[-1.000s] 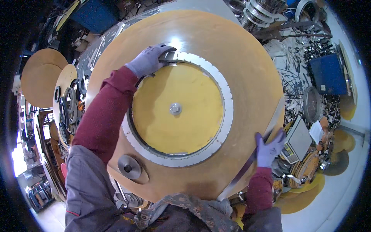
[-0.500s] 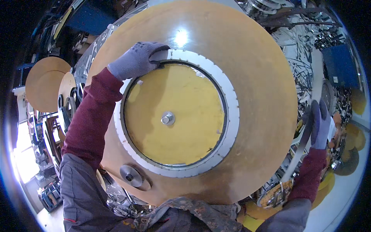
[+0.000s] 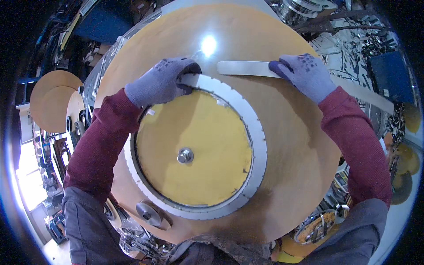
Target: The person uses a metal rod and a flat metal bar to bend and shape a metal ring on a yellow circular workbench. They repeatedly adjust the ring's curvature, remove it to inspect, and place it back on the bench to continue shaping. The person also handles a black rubber ring, placing it on a stack of similar items.
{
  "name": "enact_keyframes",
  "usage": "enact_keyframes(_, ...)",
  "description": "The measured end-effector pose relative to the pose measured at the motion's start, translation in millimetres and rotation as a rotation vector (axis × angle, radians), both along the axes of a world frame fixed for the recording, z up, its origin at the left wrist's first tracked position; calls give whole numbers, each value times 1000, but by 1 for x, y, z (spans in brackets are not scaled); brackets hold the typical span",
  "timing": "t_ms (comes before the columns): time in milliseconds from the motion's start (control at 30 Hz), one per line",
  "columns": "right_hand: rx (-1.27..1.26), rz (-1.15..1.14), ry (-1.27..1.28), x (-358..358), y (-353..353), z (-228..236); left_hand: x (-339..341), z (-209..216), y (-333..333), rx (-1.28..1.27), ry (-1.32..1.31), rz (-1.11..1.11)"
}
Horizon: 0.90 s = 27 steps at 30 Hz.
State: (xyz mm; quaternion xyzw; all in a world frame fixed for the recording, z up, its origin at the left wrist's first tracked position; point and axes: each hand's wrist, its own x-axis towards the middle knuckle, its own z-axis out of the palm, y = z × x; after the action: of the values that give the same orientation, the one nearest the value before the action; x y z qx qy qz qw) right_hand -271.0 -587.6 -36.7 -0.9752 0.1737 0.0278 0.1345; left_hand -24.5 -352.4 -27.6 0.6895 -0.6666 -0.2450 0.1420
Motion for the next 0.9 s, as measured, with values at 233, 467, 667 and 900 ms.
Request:
enact_keyframes(233, -157, 259, 85, 45, -9, 3, 1, -4, 3, -59, 92, -1)
enact_keyframes(467, -133, 487, 76, 77, -22, 6, 5, -5, 4, -44, 151, 16)
enact_keyframes(667, -82, 561, -55, 86, -34, -22, 1, -4, 9, -189, -52, -48)
enact_keyframes(900, -218, 635, -59, 77, -38, -12, 4, 5, -5, 142, 106, 40)
